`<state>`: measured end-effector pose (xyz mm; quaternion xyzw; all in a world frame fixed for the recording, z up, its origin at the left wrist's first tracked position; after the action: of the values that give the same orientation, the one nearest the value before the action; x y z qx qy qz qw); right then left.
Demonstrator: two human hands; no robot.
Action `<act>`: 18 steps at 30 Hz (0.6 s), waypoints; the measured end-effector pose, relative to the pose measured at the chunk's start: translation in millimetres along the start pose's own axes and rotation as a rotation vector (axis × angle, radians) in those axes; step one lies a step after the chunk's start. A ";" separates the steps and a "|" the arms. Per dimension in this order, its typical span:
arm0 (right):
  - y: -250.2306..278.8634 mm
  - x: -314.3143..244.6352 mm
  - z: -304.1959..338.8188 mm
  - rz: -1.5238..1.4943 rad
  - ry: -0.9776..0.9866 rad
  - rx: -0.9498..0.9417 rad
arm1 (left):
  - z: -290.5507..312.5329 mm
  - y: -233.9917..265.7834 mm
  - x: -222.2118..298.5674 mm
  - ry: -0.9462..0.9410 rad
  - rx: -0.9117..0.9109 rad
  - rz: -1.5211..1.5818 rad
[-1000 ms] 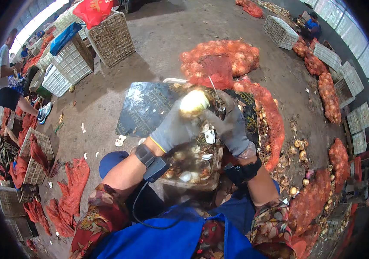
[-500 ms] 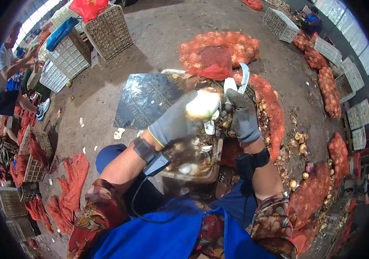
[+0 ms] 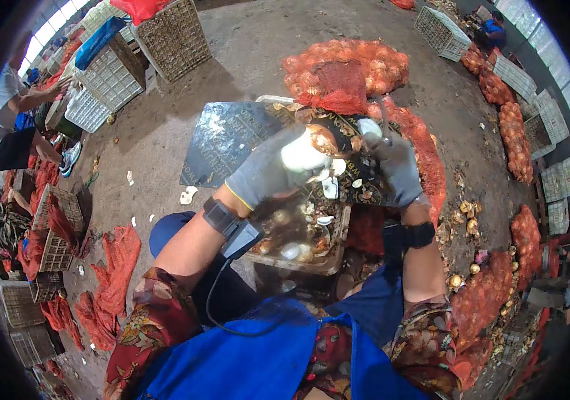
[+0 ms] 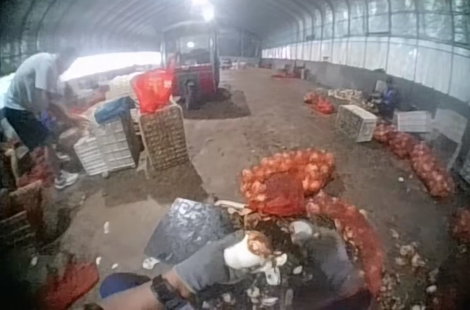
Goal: Peel and sort onions in an agricultural processing facility.
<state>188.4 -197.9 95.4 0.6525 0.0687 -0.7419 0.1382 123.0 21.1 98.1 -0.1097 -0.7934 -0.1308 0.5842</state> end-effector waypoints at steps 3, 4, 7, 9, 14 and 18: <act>-23.0 -13.6 11.0 0.759 0.124 0.099 | 1.4 4.0 -5.3 0.109 0.000 0.166; -35.3 -20.8 14.2 0.538 0.240 0.031 | 2.4 5.4 -7.4 0.107 0.010 0.176; -71.1 -42.1 30.9 0.217 0.314 -0.111 | 13.9 16.0 -63.7 0.321 0.189 0.257; -74.5 -33.7 31.1 0.318 0.342 -0.136 | 12.3 -16.2 -22.1 0.490 0.198 0.823; -69.0 -18.6 26.7 0.329 0.397 -0.054 | 9.9 -10.8 -8.8 0.225 -0.012 0.259; -70.2 -11.8 22.0 0.278 0.221 -0.024 | 13.9 -3.7 -12.4 0.083 -0.048 -0.094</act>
<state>148.1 -135.9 104.6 0.7314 0.0015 -0.6388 0.2388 113.0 22.1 82.0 -0.0808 -0.7694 -0.1815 0.6071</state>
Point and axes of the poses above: each hand's wrist, its own z-axis away from the middle knuckle, its own y-axis out of the back of the hand, x = y × z, the point moved 6 cm from there along -z, towards the middle knuckle, and after that the axes turned 6 degrees about -y, right-handed, at the moved point
